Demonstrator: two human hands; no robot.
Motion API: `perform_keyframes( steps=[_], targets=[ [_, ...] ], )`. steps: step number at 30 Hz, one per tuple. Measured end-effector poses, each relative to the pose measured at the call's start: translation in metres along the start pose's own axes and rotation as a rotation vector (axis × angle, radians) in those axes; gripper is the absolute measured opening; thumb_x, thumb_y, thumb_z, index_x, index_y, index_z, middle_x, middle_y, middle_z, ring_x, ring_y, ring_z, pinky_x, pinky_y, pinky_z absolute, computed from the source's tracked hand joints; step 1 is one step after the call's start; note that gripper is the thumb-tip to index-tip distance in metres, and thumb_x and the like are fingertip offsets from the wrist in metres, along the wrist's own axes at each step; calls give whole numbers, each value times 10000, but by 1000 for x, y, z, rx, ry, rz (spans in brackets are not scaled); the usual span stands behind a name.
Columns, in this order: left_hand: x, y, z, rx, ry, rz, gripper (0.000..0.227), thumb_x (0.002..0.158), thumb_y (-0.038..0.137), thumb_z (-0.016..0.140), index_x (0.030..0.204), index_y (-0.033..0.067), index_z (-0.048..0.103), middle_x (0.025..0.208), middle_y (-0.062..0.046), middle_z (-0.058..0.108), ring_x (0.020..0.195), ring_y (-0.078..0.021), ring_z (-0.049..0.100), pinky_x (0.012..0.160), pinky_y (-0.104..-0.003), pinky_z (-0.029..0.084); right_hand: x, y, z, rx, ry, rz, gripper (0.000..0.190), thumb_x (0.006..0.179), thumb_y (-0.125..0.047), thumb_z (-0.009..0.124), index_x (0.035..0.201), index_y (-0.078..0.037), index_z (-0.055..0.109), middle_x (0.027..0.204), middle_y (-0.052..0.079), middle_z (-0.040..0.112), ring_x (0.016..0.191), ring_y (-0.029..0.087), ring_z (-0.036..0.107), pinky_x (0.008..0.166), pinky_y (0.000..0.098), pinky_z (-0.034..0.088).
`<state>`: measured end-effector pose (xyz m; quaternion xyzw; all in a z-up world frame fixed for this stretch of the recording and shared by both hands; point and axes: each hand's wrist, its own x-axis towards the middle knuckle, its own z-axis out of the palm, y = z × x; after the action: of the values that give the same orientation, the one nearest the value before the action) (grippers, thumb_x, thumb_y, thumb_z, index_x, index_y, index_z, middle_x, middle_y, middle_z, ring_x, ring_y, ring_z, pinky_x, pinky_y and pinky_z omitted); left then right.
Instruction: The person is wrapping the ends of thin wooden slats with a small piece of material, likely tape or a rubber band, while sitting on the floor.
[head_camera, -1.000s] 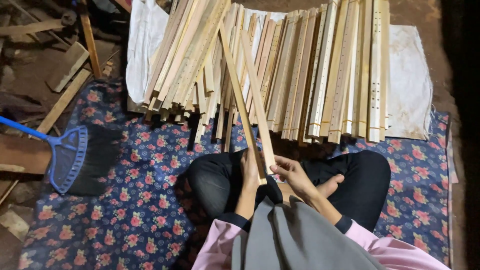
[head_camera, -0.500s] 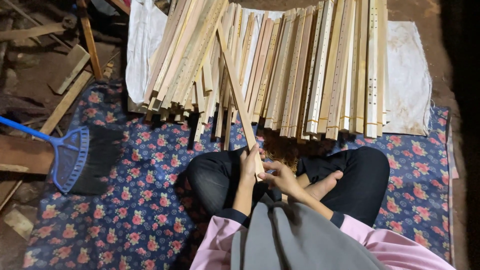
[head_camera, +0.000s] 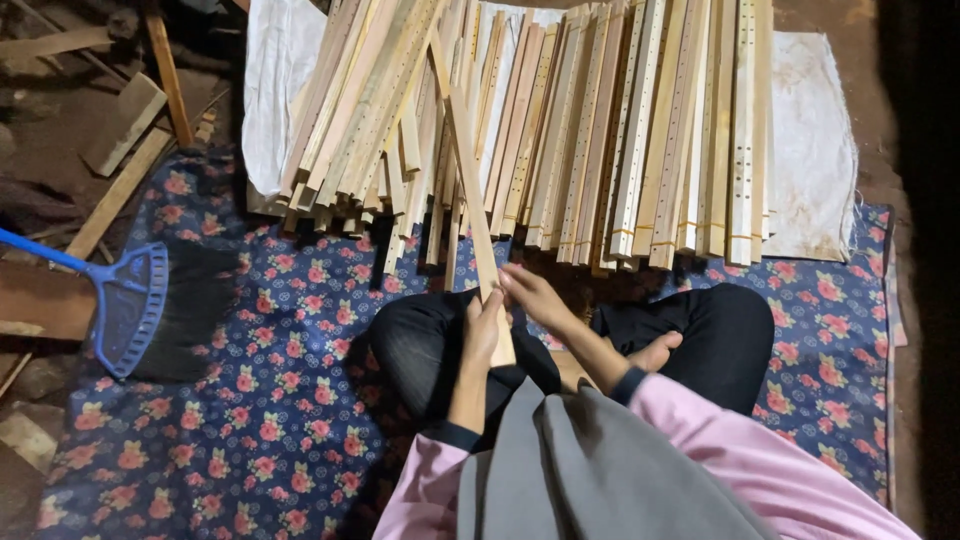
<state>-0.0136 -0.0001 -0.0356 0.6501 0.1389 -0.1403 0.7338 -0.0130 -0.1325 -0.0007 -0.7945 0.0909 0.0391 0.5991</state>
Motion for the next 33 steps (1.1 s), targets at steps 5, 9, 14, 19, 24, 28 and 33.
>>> perform_keyframes(
  steps=[5, 9, 14, 19, 24, 28, 33],
  targets=[
    [-54, 24, -38, 194, -114, 40, 197, 995, 238, 635, 943, 48, 638, 531, -30, 571, 405, -143, 563, 410, -255, 452, 117, 32, 37, 983, -275, 422, 568, 973, -442, 676, 1369, -43, 598, 1322, 256, 641, 1211, 378, 648, 1051, 548, 470],
    [-82, 38, -108, 339, -210, 51, 188, 998, 259, 637, 956, 77, 654, 508, -35, 582, 428, -144, 562, 463, -268, 458, 121, -45, 16, 1031, -326, 357, 245, 993, -272, 611, 1112, -62, 651, 1043, 77, 744, 962, 188, 745, 897, 327, 586],
    [-126, 109, -162, 691, -139, -277, 368, 928, 156, 636, 1268, 21, 676, 934, -82, 761, 806, -149, 712, 744, -275, 560, 104, -64, -12, 1167, -154, 276, 361, 1033, -99, 493, 1374, 20, 509, 1192, 175, 693, 1020, 257, 716, 892, 413, 626],
    [-135, 125, -190, 1122, 33, -320, 308, 837, 315, 665, 1020, 70, 698, 774, -56, 734, 605, -205, 640, 596, -323, 514, 82, -48, -23, 1065, -37, 241, 445, 1005, -104, 543, 1423, 27, 463, 1178, 123, 720, 997, 201, 719, 791, 328, 546],
    [-142, 131, -197, 1345, 161, -294, 531, 795, 575, 749, 789, 48, 685, 564, -54, 623, 549, -235, 580, 602, -359, 474, 42, -47, -34, 813, 138, 219, 495, 895, -199, 710, 1249, 101, 539, 996, 172, 676, 909, 266, 726, 780, 361, 655],
    [-132, 109, -205, 1522, 179, -367, 418, 843, 509, 707, 1041, 142, 742, 915, -37, 714, 881, -271, 677, 891, -441, 466, -4, -44, -24, 825, 230, 147, 284, 933, -145, 692, 1129, 41, 604, 883, 118, 696, 641, 112, 599, 497, 190, 439],
    [-108, 111, -140, 1414, 149, 17, 934, 645, 487, 883, 1433, 123, 540, 1411, -121, 581, 1265, -309, 560, 1140, -502, 330, -23, -33, -15, 777, 345, 208, 479, 907, -178, 721, 1260, 63, 505, 989, 166, 687, 877, 211, 747, 650, 259, 585]
  ],
)
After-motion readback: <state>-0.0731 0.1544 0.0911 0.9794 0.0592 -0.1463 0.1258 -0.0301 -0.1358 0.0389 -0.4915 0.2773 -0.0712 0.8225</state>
